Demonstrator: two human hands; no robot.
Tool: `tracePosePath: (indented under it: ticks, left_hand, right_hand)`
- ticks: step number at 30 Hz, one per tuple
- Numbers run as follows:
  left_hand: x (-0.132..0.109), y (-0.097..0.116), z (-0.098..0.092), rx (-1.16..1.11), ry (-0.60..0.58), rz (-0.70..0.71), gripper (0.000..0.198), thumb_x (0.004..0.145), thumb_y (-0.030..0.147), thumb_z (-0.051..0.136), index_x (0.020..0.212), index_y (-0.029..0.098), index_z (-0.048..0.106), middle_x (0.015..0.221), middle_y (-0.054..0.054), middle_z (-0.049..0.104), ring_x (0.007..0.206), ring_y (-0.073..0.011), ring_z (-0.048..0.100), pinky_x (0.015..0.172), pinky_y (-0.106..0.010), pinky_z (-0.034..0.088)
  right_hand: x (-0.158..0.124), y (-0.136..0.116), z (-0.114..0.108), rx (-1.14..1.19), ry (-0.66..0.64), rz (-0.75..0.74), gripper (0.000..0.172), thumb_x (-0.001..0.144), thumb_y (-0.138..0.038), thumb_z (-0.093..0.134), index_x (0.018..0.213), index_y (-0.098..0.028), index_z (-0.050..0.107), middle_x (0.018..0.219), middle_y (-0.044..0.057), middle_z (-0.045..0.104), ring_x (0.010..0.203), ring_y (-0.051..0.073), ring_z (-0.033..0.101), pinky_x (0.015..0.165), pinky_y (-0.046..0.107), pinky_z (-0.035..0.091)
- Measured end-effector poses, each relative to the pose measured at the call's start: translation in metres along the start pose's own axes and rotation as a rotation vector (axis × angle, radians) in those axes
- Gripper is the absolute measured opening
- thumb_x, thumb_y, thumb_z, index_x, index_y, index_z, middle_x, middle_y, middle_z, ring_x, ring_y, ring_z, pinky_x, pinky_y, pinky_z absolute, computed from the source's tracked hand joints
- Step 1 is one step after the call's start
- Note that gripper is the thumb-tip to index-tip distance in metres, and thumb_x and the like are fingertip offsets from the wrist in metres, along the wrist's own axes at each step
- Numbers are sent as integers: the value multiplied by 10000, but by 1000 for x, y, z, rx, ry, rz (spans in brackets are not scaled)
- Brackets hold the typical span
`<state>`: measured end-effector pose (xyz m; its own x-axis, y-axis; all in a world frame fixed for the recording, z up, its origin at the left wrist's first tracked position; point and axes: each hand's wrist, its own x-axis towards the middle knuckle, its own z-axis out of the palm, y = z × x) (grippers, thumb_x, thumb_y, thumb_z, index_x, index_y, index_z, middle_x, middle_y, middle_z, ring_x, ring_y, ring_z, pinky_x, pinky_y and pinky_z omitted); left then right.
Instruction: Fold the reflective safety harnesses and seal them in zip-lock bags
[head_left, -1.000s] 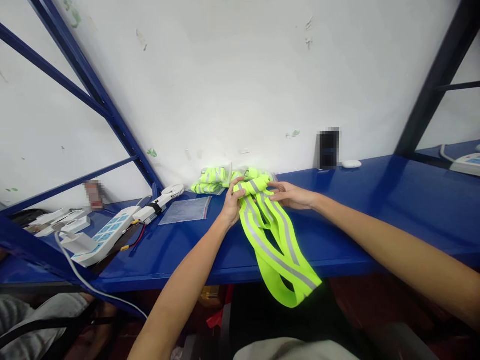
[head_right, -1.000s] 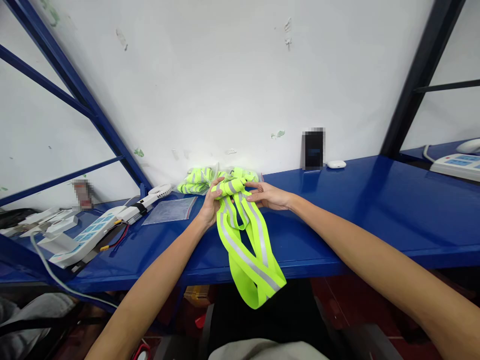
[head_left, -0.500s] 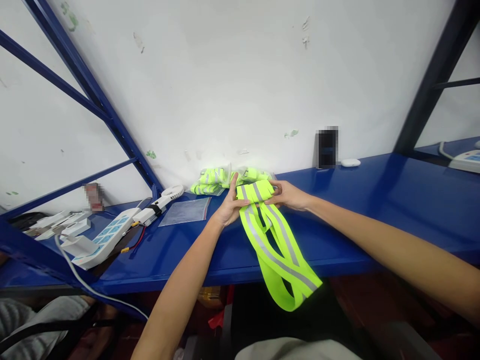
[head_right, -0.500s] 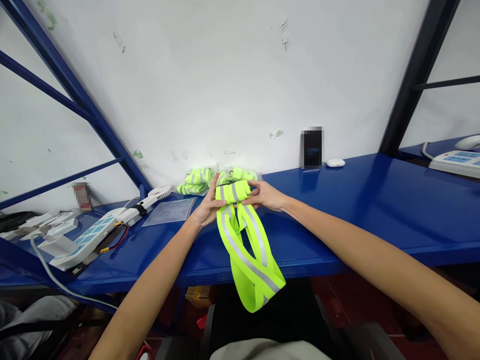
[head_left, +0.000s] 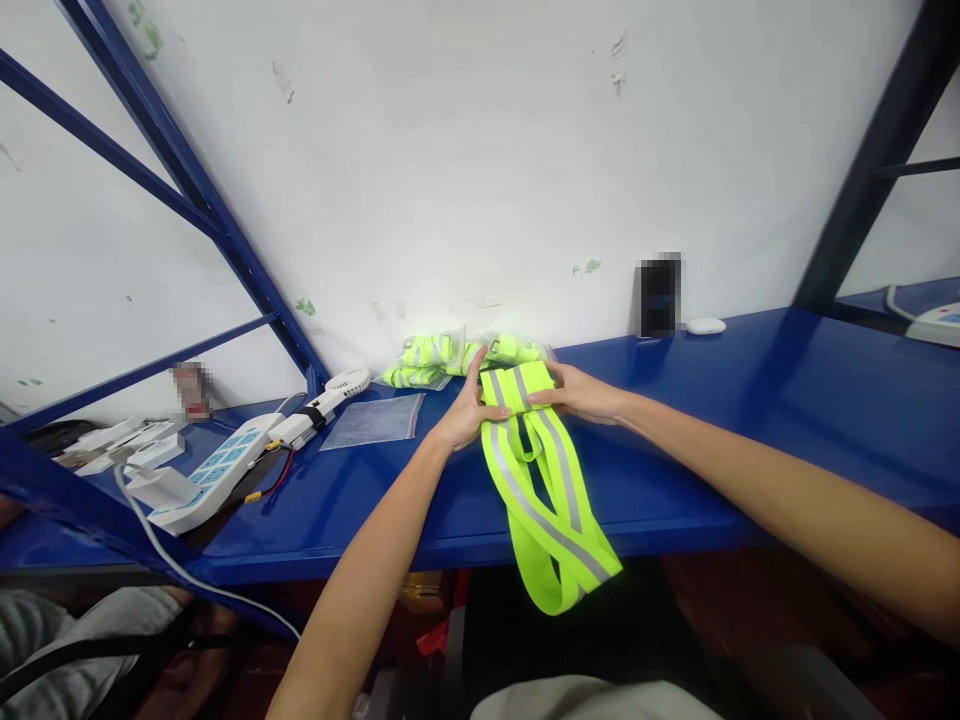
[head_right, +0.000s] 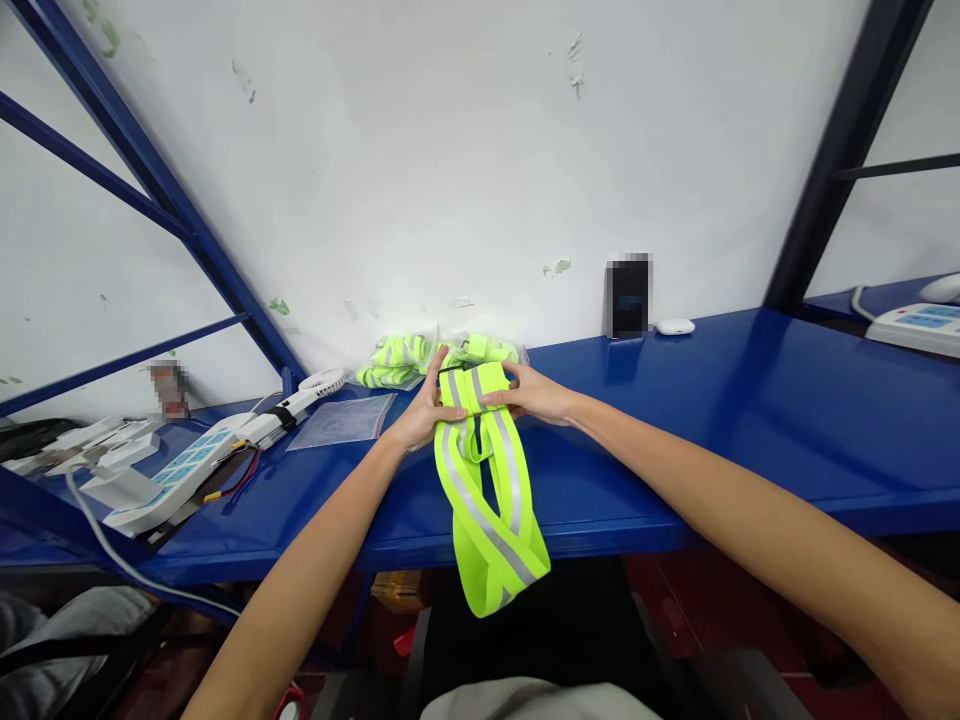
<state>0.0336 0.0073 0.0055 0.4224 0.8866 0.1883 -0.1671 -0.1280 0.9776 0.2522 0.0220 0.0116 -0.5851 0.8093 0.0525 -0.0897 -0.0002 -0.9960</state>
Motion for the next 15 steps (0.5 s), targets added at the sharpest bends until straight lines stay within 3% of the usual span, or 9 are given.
tracePosePath:
  ticks: [4, 7, 10, 12, 15]
  left_hand:
    - [2, -7, 1, -15, -18, 16, 1262, 627, 160, 832, 1515, 422, -25, 1354, -103, 563, 1108, -300, 636, 982, -518, 470]
    - [8, -14, 5, -116, 101, 36, 1195, 690, 232, 812, 1521, 390, -33, 1306, -102, 602, 1084, -265, 652, 983, -486, 479]
    - [12, -17, 9, -186, 214, 37, 843, 788, 415, 719, 1492, 269, 279, 1216, -129, 657, 973, -269, 691, 895, -451, 539]
    - [13, -17, 10, -173, 214, 25, 627, 812, 489, 668, 1325, 159, 524, 1117, -149, 698, 902, -278, 705, 836, -424, 564]
    - [12, -18, 7, -134, 177, -7, 483, 774, 430, 725, 1127, 111, 641, 1014, -139, 729, 840, -267, 714, 796, -383, 571]
  right_hand:
    - [3, 2, -2, -11, 1, 15, 491, 731, -240, 790, 1178, -180, 596, 1167, 129, 684, 985, 275, 695, 827, 416, 613]
    - [7, 2, -4, 18, 122, -59, 370, 766, -224, 751, 1109, -169, 622, 1151, 130, 693, 949, 268, 699, 833, 428, 602]
    - [10, 0, -5, 86, 228, -139, 322, 799, -208, 712, 1106, -174, 620, 1171, 124, 688, 961, 259, 693, 877, 444, 575]
    - [11, -1, -6, 118, 270, -188, 312, 809, -212, 700, 1109, -179, 621, 1185, 117, 683, 974, 257, 688, 888, 444, 566]
    - [11, -1, -8, 140, 292, -230, 310, 811, -233, 700, 1107, -187, 623, 1178, 105, 688, 976, 253, 682, 878, 433, 564]
